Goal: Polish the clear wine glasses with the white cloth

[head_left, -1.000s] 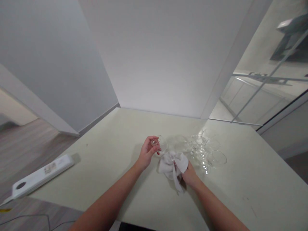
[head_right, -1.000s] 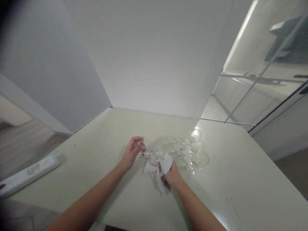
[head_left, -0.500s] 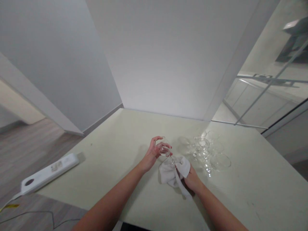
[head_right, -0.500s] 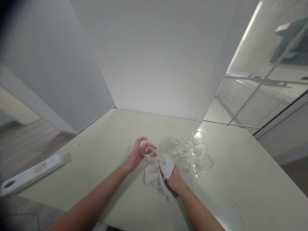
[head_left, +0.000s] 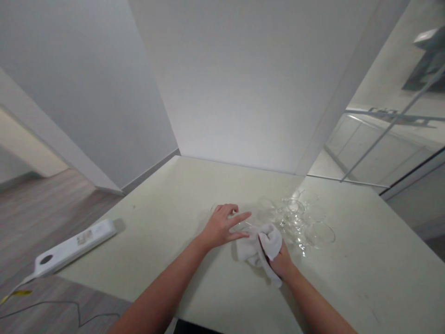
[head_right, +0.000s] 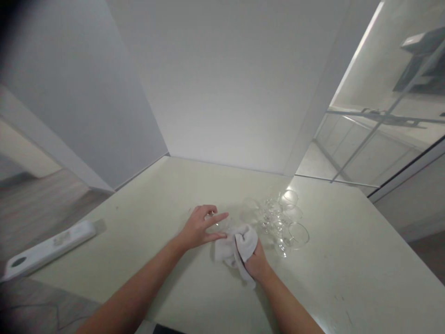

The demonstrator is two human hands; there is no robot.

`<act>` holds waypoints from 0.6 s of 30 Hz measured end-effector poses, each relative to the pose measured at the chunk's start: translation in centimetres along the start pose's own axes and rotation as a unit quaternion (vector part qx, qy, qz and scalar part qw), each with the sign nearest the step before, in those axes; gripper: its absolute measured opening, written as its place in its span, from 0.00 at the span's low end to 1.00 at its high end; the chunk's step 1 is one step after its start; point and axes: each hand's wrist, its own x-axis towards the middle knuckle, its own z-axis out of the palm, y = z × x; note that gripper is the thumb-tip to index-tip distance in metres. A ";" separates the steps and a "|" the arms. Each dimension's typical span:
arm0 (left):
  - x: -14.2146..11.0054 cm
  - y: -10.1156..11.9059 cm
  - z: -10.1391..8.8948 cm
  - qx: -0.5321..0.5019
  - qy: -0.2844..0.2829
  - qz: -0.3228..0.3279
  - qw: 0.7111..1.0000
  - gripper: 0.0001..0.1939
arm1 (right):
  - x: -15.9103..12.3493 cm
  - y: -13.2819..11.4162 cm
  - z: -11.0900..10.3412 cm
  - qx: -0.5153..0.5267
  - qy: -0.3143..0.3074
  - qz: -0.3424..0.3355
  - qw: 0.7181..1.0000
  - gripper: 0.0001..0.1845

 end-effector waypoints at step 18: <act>-0.1 1.1 0.8 0.099 -0.103 0.074 0.987 0.33 | 0.0 -0.6 -0.7 -0.050 -0.140 -0.037 0.988 0.17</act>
